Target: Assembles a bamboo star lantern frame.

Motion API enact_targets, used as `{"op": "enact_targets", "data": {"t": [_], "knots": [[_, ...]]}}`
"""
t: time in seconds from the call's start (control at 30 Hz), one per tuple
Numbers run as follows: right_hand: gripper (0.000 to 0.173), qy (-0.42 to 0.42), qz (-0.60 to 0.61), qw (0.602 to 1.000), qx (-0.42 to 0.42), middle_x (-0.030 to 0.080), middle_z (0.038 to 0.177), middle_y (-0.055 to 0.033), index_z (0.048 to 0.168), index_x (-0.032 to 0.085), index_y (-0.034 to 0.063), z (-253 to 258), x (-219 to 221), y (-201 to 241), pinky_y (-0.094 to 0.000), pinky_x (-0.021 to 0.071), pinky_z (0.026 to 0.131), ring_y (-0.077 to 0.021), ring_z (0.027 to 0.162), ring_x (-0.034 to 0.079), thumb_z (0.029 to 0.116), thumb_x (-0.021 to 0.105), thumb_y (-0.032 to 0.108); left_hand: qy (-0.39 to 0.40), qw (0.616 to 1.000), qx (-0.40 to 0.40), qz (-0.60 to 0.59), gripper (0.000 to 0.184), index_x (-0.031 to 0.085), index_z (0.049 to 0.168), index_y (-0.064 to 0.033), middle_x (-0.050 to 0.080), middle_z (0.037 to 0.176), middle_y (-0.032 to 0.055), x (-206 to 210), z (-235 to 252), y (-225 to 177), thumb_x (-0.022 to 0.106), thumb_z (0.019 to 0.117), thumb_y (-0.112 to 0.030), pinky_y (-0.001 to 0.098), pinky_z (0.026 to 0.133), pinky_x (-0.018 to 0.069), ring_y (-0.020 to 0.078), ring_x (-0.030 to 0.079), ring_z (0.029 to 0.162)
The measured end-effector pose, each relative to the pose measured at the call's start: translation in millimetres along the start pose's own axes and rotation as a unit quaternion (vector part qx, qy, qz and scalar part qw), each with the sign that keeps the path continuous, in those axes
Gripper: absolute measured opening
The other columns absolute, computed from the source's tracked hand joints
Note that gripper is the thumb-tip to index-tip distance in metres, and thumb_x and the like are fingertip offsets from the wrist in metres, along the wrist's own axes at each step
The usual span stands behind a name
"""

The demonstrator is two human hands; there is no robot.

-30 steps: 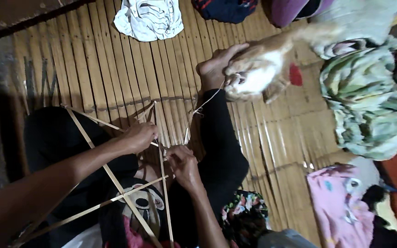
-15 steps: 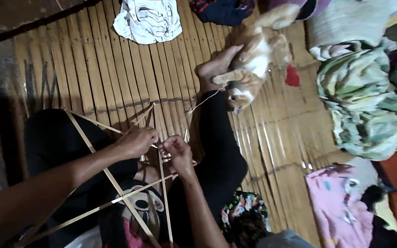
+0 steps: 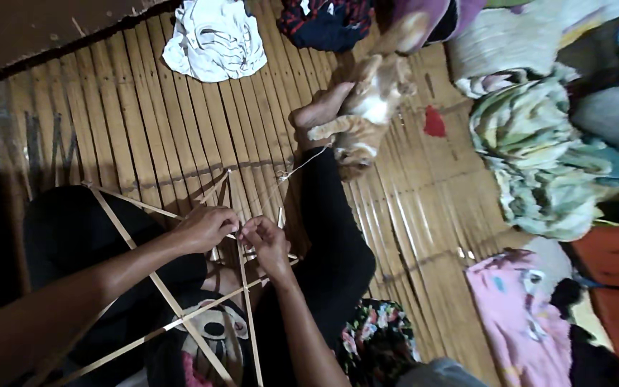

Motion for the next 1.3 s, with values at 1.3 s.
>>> {"op": "enact_targets", "data": {"t": [1.3], "knots": [[0.006,0.064,-0.067,0.994,0.064,0.064,0.079,-0.0032,0.097,0.067,-0.0042,5.3,-0.8,2.6,-0.0196,0.0502,0.066,-0.0032,0.068,0.058,0.0965,0.062,-0.002,-0.189,0.904,-0.15,-0.352,0.019,0.065,0.118,0.0004,0.067,0.114,0.0094,-18.7,-2.9,9.3,0.062,0.0996,-0.001,0.0335,0.093,0.0494,0.0128,0.061,0.103]]}}
Point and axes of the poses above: each hand's wrist, its own z-axis towards the middle knuckle, its own x-axis out of the palm, y = z × x, the point moved 5 cm from there along z, towards the middle knuckle
